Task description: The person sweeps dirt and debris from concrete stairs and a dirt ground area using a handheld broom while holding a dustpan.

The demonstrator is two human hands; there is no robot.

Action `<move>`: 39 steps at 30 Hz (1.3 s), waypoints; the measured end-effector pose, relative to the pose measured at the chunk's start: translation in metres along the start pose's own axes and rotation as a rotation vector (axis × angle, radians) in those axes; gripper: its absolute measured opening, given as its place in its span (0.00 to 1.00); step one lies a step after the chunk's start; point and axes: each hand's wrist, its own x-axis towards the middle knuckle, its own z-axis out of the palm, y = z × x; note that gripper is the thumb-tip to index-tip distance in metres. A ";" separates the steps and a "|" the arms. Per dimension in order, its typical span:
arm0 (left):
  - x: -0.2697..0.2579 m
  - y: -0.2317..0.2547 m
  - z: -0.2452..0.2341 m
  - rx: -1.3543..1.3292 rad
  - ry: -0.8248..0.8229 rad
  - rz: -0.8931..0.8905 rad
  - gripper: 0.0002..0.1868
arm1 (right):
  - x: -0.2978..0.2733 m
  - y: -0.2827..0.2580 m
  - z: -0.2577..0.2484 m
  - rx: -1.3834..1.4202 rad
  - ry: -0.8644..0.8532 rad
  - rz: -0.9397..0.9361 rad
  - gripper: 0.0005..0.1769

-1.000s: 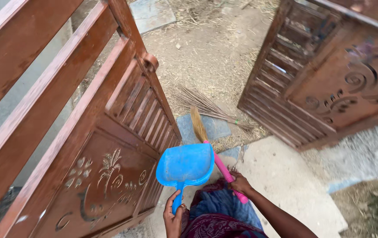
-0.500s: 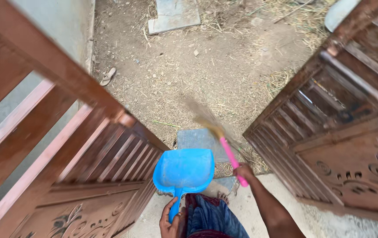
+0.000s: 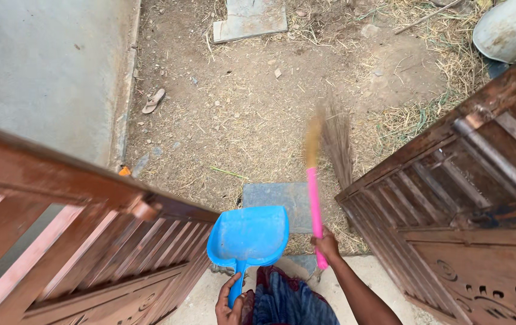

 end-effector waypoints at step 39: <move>0.114 0.133 0.023 0.069 -0.118 -0.008 0.28 | 0.103 -0.092 0.065 0.185 -0.287 0.101 0.26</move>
